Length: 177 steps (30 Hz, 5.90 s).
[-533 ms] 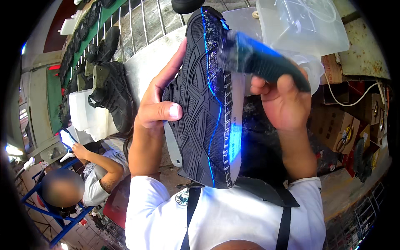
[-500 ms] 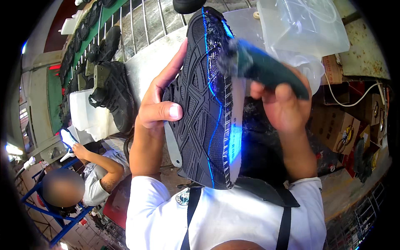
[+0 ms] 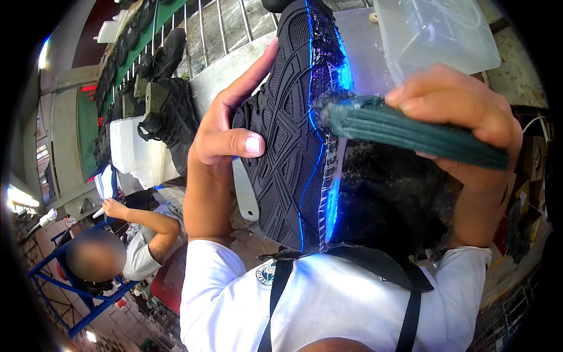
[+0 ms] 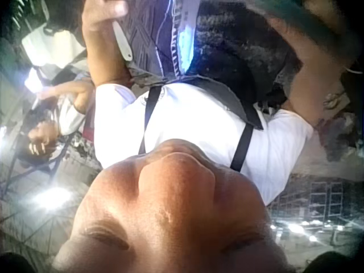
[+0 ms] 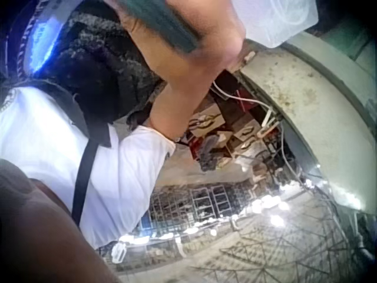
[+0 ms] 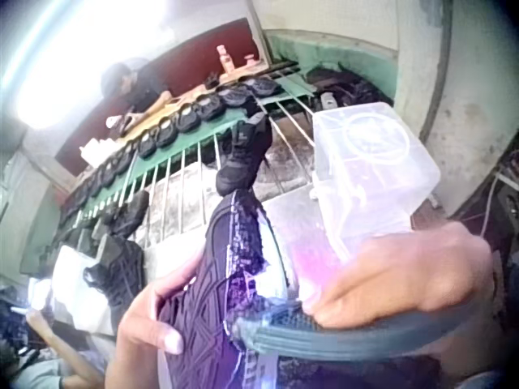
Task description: The person applies liquid glue to the perimeter and sole-contact areas of shoe uppers using a brush and then wipes the toe of a shoe with a cloth. They retrieve several shoes from a conveyor belt for processing.
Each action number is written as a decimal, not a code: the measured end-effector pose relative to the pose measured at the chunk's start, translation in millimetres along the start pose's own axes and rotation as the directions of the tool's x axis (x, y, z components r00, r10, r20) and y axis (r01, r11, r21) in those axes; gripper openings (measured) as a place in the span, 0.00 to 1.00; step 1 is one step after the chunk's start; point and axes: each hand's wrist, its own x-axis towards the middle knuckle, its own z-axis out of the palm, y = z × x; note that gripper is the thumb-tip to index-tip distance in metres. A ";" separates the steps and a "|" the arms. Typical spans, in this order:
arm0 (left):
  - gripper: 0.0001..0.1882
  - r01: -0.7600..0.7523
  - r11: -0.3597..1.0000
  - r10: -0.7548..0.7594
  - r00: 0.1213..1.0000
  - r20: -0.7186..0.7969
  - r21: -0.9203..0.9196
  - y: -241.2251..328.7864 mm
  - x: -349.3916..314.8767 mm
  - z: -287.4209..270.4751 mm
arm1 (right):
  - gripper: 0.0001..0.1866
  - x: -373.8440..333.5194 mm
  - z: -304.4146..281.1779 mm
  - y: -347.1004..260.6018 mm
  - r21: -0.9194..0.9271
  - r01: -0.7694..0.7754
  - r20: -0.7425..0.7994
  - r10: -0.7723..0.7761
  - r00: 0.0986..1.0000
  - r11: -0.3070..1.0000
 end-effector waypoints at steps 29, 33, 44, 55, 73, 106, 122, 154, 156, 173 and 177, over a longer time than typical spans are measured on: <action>0.57 -0.058 0.987 0.058 0.998 0.001 0.152 6.2 13.0 -3.5 | 0.15 -28.6 36.7 -40.5 0.116 -0.264 -0.137 0.279 0.950 0.957; 0.55 -0.047 0.986 0.044 0.999 0.021 0.160 6.0 14.8 -5.0 | 0.15 -33.0 36.0 -27.8 0.266 -0.231 -0.087 0.262 0.961 0.936; 0.58 0.060 0.968 -0.043 0.996 -0.075 0.242 6.9 16.0 3.8 | 0.15 -35.6 34.2 -12.5 0.426 -0.172 -0.021 0.199 0.980 0.888; 0.49 0.090 0.978 -0.118 0.983 -0.142 -0.189 -13.7 2.0 -1.7 | 0.13 -50.4 39.5 -42.3 0.758 -0.299 -0.038 0.496 0.867 0.580; 0.45 0.018 0.951 -0.065 0.988 -0.143 -0.307 1.2 0.9 8.1 | 0.17 -18.6 -1.7 -37.5 0.574 -0.577 0.018 0.696 0.718 0.580; 0.22 0.067 0.776 -0.224 0.959 -0.174 -0.627 -1.0 -19.7 11.8 | 0.15 20.4 -37.4 -14.4 0.378 -0.134 0.323 0.005 0.946 0.916; 0.24 0.145 0.503 -0.497 0.855 -0.147 -0.852 -10.4 -69.5 37.4 | 0.14 82.4 -62.8 0.3 0.425 -0.113 0.470 -0.112 0.875 0.898; 0.21 0.371 -0.315 -0.158 0.887 0.434 -0.874 -56.5 -75.1 94.9 | 0.14 74.7 -53.9 15.9 0.439 0.070 0.395 -0.262 0.881 0.896; 0.21 0.367 -0.317 -0.158 0.889 0.431 -0.875 -56.7 -73.2 95.6 | 0.14 71.7 -56.7 10.5 0.424 0.064 0.394 -0.247 0.885 0.904; 0.21 0.561 -0.136 -0.003 0.824 0.566 -0.817 -62.6 -58.6 71.1 | 0.10 15.0 -39.5 -18.8 0.341 -0.577 0.067 0.593 0.802 0.742; 0.22 0.541 -0.039 0.018 0.841 0.541 -0.840 -59.2 -50.8 54.9 | 0.09 10.8 45.5 -38.5 0.469 -0.651 -0.321 0.802 0.503 0.596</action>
